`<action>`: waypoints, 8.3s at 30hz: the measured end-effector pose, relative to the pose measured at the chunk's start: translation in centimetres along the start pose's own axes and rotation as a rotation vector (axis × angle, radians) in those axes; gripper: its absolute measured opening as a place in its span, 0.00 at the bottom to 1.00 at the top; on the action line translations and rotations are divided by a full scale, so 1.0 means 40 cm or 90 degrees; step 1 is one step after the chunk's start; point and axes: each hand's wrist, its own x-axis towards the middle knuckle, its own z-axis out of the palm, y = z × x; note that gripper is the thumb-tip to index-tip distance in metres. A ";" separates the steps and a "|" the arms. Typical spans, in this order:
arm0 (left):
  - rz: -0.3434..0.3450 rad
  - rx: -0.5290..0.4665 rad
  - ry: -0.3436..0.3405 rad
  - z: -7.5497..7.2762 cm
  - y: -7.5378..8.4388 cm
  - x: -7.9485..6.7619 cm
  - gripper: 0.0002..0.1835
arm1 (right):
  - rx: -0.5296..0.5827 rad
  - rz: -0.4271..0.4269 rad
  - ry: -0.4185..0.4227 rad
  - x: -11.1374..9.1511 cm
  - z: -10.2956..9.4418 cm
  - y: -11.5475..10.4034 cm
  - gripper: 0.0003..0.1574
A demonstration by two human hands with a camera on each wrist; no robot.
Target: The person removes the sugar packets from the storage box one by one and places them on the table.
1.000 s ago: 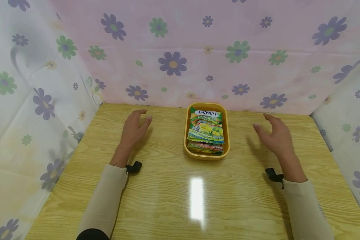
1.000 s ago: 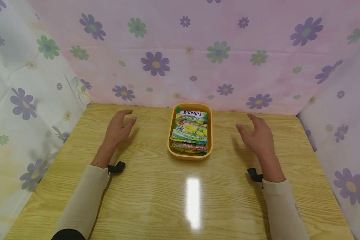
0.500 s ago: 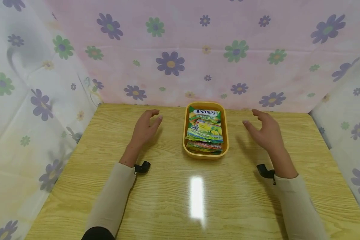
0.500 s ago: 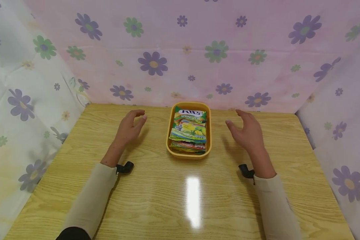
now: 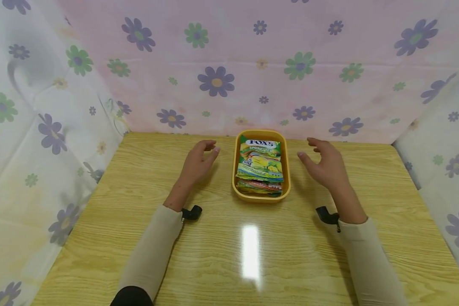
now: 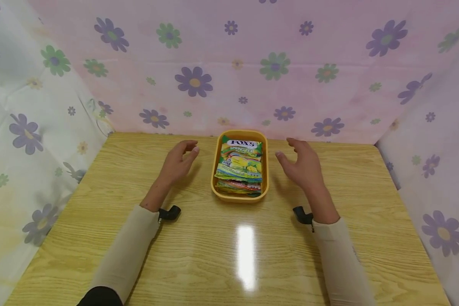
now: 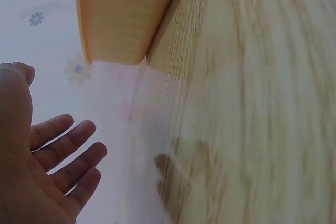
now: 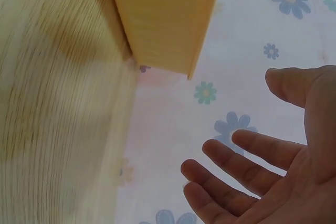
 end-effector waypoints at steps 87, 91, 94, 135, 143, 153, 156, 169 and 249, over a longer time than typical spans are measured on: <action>0.023 -0.252 -0.033 0.160 0.018 0.037 0.22 | 0.391 0.296 -0.151 0.064 0.170 -0.152 0.50; 0.020 -0.252 -0.034 0.162 0.015 0.037 0.22 | 0.428 0.310 -0.129 0.061 0.181 -0.148 0.55; 0.022 -0.251 -0.032 0.165 0.013 0.036 0.22 | 0.430 0.311 -0.116 0.058 0.184 -0.143 0.54; -0.003 -0.238 -0.022 0.162 0.011 0.038 0.23 | 0.462 0.249 -0.068 0.026 0.050 -0.069 0.43; -0.011 -0.240 -0.021 0.163 0.011 0.038 0.23 | 0.456 0.253 -0.061 0.028 0.014 -0.035 0.44; -0.006 -0.242 -0.021 0.162 0.007 0.041 0.23 | 0.456 0.268 -0.054 0.036 -0.019 0.001 0.46; -0.010 -0.235 -0.022 0.163 0.009 0.040 0.24 | 0.460 0.267 -0.047 0.037 -0.028 0.015 0.46; -0.028 -0.231 -0.020 0.161 0.014 0.040 0.23 | 0.478 0.297 -0.021 0.044 -0.058 0.081 0.47; -0.025 -0.221 -0.032 0.162 0.004 0.040 0.25 | 0.172 0.224 -0.039 0.030 -0.047 0.098 0.44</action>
